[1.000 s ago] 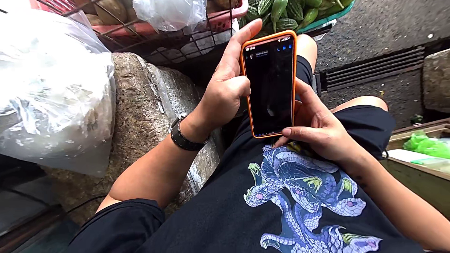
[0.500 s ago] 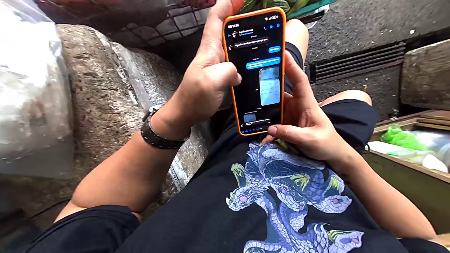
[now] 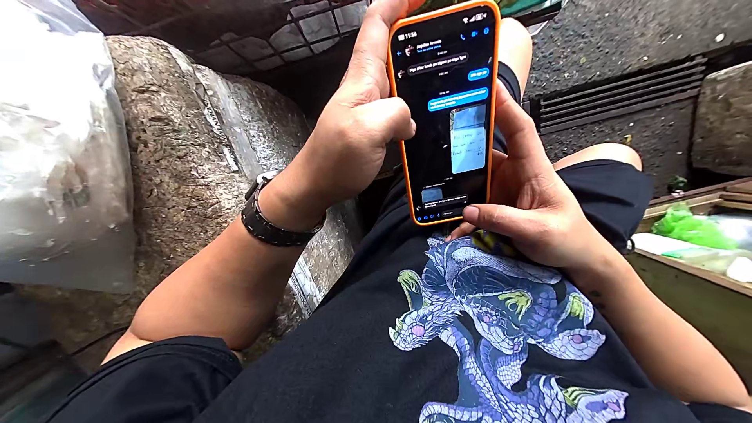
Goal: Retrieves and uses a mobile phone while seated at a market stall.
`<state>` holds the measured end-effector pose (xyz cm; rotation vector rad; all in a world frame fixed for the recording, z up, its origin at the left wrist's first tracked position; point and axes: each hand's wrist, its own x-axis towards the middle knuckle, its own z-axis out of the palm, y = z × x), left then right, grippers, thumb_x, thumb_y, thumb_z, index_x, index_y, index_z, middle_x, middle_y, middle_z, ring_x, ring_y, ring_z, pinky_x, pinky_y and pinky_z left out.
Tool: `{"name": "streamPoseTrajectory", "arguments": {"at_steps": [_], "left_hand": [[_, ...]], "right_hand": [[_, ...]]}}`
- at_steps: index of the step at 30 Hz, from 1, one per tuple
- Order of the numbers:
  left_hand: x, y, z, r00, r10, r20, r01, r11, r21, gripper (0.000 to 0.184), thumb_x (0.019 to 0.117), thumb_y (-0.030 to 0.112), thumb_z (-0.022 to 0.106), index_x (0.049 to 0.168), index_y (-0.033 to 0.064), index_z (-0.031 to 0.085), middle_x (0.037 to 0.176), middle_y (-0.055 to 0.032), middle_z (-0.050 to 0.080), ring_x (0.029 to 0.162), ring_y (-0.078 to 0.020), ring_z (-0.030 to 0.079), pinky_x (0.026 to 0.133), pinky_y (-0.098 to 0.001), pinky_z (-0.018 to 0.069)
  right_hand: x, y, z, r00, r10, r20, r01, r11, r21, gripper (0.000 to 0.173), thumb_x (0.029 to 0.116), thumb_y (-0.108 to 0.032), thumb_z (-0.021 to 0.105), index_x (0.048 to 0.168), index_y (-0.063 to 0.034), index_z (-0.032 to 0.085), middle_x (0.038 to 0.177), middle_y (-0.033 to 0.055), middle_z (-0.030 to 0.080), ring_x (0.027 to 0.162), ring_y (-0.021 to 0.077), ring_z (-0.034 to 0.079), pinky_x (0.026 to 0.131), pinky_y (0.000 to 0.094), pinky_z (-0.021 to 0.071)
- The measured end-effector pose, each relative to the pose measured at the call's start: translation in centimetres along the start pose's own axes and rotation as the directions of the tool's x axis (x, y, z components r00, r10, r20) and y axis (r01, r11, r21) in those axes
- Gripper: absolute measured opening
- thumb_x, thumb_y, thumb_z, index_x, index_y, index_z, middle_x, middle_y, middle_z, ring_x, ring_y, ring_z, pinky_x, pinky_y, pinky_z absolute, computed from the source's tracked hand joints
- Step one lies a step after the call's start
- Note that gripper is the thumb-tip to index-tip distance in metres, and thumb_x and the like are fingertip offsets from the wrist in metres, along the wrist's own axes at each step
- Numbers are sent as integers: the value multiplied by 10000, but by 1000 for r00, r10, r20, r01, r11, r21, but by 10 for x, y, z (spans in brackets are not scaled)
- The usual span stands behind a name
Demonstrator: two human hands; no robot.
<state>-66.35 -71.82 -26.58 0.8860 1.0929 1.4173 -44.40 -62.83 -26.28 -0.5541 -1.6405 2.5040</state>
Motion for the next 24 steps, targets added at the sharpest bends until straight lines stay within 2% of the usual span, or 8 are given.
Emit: {"name": "streamPoseTrajectory", "arguments": {"at_steps": [2,5,7,24], "left_hand": [[1,0,0,1000,9,11,-9,1000,13,752,836,-98,376,1544,-8,140,1464,-192,474,1325,-244,558,1091,-411,517],[0,2,2,1000,22,19,-22,1000,8,756,827,-102,378,1536,-11,135,1449,-188,485,1301,-238,579,1069,-406,537],[0,2,2,1000,18,24,-18,1000,5,763,833,-102,373,1548,-11,122,1457,-187,476,1306,-237,571,1071,-404,534],[0,3,1,1000,16,20,-16,1000,-20,757,827,-105,372,1540,-4,140,1442,-191,495,1282,-253,592,1048,-423,551]], "right_hand": [[0,-1,-1,1000,17,-8,-17,1000,-8,916,878,114,502,1630,-174,65,1425,153,511,1083,300,696,632,432,671],[-3,0,-1,998,46,-45,-46,999,-10,614,974,17,452,1547,-124,280,1316,121,595,1009,234,717,623,365,662],[-3,0,-2,998,51,-48,-51,999,9,527,1001,-16,427,1507,-125,330,1281,119,616,985,225,723,619,358,659],[-3,0,-1,998,58,-38,-58,998,0,579,978,24,435,1516,-144,303,1299,117,600,978,222,722,626,350,658]]}}
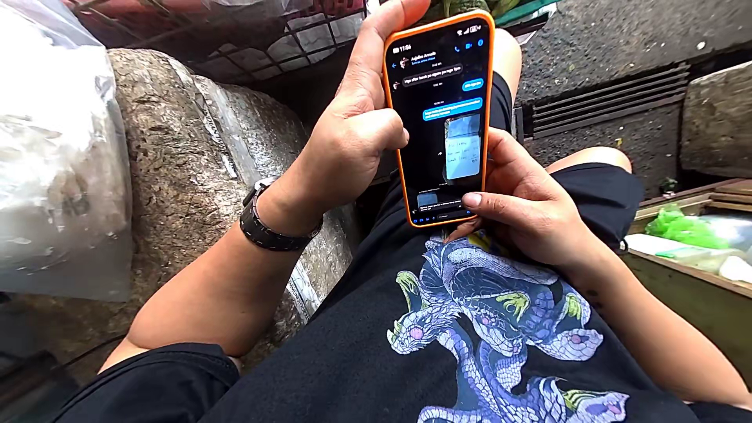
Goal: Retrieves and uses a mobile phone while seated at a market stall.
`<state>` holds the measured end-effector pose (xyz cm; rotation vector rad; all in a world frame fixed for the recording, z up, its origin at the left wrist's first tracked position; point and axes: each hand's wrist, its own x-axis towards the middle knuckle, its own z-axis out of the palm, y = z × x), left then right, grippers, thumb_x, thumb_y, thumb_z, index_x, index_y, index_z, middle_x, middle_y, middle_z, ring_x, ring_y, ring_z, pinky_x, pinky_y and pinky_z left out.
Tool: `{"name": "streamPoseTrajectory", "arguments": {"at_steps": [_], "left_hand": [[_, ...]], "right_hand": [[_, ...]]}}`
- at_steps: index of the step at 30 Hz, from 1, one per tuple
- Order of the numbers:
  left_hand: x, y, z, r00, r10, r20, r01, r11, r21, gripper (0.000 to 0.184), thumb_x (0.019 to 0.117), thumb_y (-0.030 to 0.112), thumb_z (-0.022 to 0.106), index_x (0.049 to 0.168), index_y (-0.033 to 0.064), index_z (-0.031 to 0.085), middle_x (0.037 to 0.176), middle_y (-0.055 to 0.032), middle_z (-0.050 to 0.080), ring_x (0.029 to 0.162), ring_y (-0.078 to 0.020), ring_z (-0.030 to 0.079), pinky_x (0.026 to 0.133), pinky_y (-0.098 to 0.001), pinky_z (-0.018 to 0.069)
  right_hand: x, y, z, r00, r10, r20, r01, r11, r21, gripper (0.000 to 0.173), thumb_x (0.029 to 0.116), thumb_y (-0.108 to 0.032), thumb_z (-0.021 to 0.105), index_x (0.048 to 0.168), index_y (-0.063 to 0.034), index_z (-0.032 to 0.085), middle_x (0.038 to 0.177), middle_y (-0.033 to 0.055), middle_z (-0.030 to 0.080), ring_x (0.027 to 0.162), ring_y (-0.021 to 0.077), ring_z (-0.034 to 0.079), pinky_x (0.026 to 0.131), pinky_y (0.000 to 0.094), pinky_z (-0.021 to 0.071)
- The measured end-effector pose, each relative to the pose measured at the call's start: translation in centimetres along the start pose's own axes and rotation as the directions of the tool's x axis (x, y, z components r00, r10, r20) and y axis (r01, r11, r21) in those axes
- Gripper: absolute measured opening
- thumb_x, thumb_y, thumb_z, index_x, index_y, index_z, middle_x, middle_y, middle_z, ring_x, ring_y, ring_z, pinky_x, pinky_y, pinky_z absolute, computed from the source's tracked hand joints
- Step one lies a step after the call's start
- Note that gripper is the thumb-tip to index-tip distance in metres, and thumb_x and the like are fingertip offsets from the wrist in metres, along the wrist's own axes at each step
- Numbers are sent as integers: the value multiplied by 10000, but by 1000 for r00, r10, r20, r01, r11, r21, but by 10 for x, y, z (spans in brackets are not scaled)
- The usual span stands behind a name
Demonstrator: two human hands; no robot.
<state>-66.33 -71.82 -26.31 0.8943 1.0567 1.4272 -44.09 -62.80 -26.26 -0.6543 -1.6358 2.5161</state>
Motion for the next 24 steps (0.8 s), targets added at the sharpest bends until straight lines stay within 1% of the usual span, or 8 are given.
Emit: {"name": "streamPoseTrajectory", "arguments": {"at_steps": [8,15,18,20,24], "left_hand": [[0,-1,-1,1000,8,3,-8,1000,22,750,829,-97,374,1536,-13,141,1441,-194,495,1289,-251,588,1061,-421,541],[0,-2,-1,1000,9,11,-10,1000,20,748,829,-109,366,1536,-15,139,1456,-198,483,1313,-256,570,1083,-423,524],[0,-1,-1,1000,12,6,-12,1000,24,750,826,-108,369,1534,-18,139,1450,-199,484,1308,-255,572,1080,-423,528],[0,-1,-1,1000,10,5,-10,1000,29,749,829,-105,369,1536,-18,138,1450,-197,486,1311,-252,571,1081,-420,527],[0,-1,0,1000,7,-2,-7,1000,20,745,828,-109,371,1532,-14,144,1443,-193,492,1301,-250,578,1072,-420,533]], "right_hand": [[0,1,1,1000,-6,-1,6,1000,4,591,974,21,440,1524,-145,299,1300,118,601,987,227,721,623,357,660],[0,1,1,1000,-5,6,5,1000,15,629,942,56,438,1523,-137,290,1323,138,583,1010,259,719,631,388,665],[0,1,1,1000,0,6,0,1000,-4,675,904,77,458,1522,-135,288,1327,137,580,1039,268,709,647,404,667],[0,1,1,1000,-14,11,14,1000,-25,731,869,99,482,1533,-129,276,1319,133,582,1026,260,709,645,396,665],[1,2,1,999,-37,23,38,999,-26,809,846,136,536,1550,-130,240,1326,137,581,1012,258,712,657,384,667]]}}
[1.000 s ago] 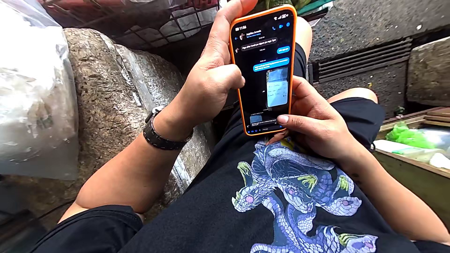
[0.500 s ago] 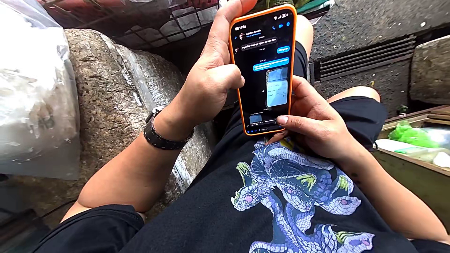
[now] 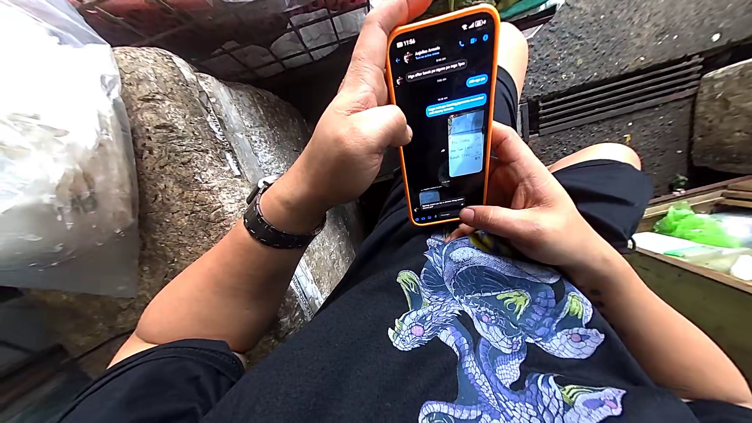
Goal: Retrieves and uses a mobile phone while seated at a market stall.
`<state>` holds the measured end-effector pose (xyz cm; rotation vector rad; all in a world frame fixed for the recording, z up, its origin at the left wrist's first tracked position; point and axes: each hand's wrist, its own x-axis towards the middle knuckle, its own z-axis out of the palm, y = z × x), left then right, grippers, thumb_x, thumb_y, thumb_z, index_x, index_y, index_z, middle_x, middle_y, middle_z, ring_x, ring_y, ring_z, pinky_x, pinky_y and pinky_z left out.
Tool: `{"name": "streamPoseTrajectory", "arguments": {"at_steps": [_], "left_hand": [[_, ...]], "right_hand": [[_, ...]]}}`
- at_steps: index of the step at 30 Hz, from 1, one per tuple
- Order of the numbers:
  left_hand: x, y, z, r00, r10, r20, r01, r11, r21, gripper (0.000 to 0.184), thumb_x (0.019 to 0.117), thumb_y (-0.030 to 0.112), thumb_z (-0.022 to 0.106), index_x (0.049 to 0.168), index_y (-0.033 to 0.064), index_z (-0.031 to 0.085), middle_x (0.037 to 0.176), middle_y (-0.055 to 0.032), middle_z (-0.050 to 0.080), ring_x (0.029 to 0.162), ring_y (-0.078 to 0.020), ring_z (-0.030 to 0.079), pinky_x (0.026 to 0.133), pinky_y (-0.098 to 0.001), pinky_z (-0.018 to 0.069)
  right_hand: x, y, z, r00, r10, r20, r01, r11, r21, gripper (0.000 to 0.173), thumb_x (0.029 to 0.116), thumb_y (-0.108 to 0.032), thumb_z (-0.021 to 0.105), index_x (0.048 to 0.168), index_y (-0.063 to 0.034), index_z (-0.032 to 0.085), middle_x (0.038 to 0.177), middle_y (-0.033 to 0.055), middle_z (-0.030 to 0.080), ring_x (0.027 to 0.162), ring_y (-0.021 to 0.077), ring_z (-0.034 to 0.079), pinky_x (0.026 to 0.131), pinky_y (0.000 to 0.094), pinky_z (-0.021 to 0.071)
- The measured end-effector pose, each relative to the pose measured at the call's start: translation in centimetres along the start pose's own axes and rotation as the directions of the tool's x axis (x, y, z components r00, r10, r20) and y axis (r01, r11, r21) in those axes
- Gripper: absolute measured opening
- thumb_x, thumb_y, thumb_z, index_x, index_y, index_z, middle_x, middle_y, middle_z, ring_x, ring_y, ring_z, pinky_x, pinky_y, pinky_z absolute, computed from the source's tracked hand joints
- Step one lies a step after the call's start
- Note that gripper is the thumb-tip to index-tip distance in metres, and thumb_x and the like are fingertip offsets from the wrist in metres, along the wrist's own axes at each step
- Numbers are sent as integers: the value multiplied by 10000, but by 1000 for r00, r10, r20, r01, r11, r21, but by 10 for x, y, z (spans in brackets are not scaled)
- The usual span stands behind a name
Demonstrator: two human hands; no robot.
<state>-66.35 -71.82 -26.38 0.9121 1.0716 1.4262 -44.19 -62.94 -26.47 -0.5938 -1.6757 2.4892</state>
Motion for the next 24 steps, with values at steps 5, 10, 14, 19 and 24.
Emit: {"name": "streamPoseTrajectory", "arguments": {"at_steps": [5,10,14,19,24], "left_hand": [[0,0,1,1000,-1,-2,1,1000,2,751,824,-111,372,1534,-16,145,1448,-191,488,1302,-246,577,1074,-415,531],[-1,1,1,1000,-1,4,1,1000,7,749,832,-103,369,1539,-17,135,1453,-190,482,1305,-244,574,1067,-408,537],[-1,1,0,1000,-5,3,5,1000,14,754,834,-96,369,1544,-14,128,1456,-194,482,1310,-248,571,1068,-413,536],[0,0,0,1000,-2,1,2,1000,0,755,827,-108,371,1539,-15,136,1446,-193,489,1293,-244,583,1059,-408,541],[0,1,1,1000,0,2,0,1000,-1,757,822,-111,367,1536,-17,136,1441,-188,486,1294,-238,580,1062,-403,539]], "right_hand": [[0,0,-1,1000,0,2,0,999,-34,856,830,139,569,1560,-133,211,1321,135,584,978,252,722,648,376,669],[0,0,0,1000,2,-5,-2,999,-40,879,817,140,602,1556,-142,219,1332,132,584,1001,256,719,667,375,670],[0,0,0,1000,4,-11,-4,999,-48,893,810,144,613,1560,-147,226,1327,129,589,999,248,716,679,359,666],[0,0,0,1000,4,-14,-4,999,-39,902,806,156,612,1561,-143,220,1326,133,591,1009,251,716,696,360,666],[1,-1,-1,1000,3,-11,-4,999,-49,902,803,155,616,1561,-136,223,1324,128,597,1029,240,711,729,352,663]]}}
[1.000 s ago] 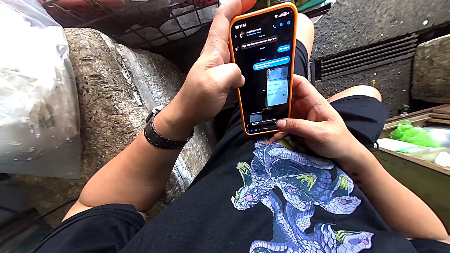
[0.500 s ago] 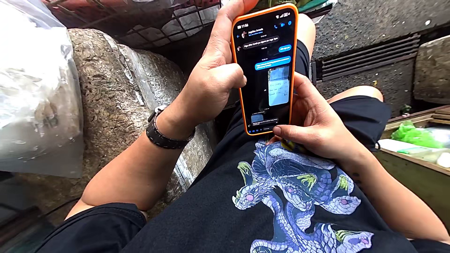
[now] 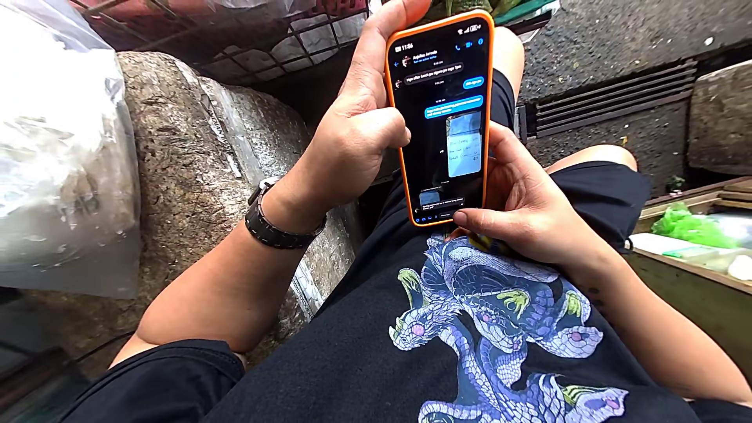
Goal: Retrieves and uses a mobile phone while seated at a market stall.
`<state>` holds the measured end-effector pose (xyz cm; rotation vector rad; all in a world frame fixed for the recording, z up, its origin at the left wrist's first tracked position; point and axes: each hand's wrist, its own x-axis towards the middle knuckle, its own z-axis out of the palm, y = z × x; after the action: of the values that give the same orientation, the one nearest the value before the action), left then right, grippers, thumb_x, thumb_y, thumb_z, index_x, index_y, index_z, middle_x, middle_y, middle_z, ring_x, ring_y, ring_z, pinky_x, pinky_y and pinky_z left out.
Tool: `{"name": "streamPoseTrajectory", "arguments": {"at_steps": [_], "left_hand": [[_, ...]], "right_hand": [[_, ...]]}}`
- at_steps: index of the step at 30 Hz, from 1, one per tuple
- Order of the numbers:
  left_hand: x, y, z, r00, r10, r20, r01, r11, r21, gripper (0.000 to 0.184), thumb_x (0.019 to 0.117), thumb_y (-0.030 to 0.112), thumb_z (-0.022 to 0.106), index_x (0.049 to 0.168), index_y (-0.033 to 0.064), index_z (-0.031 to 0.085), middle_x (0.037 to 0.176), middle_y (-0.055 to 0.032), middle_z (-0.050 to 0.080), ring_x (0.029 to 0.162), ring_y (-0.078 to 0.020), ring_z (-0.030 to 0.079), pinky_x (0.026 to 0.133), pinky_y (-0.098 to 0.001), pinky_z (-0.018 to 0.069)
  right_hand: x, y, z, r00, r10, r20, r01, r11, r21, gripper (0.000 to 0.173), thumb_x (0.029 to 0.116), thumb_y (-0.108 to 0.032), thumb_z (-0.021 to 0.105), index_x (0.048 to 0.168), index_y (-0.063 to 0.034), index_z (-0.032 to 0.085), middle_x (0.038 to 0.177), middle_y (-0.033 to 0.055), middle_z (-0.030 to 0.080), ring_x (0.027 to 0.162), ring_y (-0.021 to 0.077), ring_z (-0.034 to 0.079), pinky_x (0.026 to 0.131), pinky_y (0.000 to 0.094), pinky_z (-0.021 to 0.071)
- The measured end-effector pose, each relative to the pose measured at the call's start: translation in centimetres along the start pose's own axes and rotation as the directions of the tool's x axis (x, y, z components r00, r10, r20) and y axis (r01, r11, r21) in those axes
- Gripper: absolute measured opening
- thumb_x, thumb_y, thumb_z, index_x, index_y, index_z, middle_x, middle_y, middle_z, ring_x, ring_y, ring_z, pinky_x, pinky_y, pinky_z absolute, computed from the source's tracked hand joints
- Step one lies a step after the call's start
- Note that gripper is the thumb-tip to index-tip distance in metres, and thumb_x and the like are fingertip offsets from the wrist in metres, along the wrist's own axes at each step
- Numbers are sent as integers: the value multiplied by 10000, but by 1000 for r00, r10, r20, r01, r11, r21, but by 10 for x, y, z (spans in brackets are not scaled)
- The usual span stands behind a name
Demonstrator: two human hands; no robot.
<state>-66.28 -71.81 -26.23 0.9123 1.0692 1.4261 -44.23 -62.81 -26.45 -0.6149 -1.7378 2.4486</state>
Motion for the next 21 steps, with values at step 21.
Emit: {"name": "streamPoseTrajectory", "arguments": {"at_steps": [21], "left_hand": [[2,-1,-2,1000,14,13,-14,1000,-3,802,804,-117,379,1555,-11,116,1467,-198,462,1297,-255,577,1044,-432,548]], "right_hand": [[0,1,-1,1000,-3,-16,2,1000,-30,875,831,117,613,1571,-156,232,1351,107,584,1048,215,703,728,329,658]]}}
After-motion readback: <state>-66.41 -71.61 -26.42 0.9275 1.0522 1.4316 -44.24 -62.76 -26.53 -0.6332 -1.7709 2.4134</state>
